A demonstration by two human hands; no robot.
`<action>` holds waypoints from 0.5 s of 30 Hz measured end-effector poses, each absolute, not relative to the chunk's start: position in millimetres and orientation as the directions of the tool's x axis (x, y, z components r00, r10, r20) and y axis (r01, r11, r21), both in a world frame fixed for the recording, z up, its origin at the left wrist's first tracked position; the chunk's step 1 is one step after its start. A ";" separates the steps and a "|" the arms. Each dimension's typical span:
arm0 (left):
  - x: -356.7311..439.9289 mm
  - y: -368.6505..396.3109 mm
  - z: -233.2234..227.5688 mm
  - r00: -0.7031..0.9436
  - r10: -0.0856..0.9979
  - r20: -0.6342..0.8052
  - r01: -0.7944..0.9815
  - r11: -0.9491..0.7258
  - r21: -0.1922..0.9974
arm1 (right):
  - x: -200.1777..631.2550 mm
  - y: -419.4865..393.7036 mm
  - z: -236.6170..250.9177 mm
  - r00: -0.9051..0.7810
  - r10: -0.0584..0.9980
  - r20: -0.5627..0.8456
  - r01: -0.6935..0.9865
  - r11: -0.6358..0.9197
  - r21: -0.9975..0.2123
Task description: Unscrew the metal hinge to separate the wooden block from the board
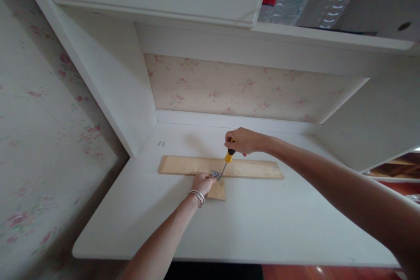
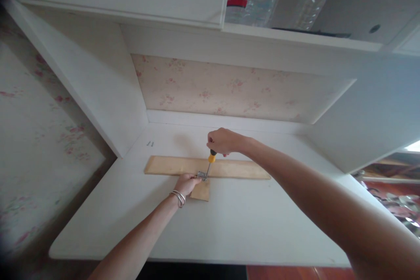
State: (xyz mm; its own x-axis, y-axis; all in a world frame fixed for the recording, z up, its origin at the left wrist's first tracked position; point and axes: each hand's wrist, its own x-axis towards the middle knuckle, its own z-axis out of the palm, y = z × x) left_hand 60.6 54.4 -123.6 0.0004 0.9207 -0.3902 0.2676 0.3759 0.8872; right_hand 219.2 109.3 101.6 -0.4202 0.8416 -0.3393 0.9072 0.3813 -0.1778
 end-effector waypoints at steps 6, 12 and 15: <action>62.8 55.1 -125.9 -0.006 0.913 -0.408 0.239 0.398 0.886 | 213.9 107.5 101.0 -0.534 0.814 -0.228 0.845 0.526 -0.099; 64.7 57.5 -127.1 -0.011 0.907 -0.421 0.224 0.413 0.883 | 207.7 106.0 99.9 -0.632 0.758 -0.163 0.774 0.628 -0.079; 65.0 57.7 -127.9 -0.012 0.906 -0.423 0.212 0.416 0.884 | 205.5 106.4 99.6 -0.562 0.806 -0.187 0.824 0.564 -0.045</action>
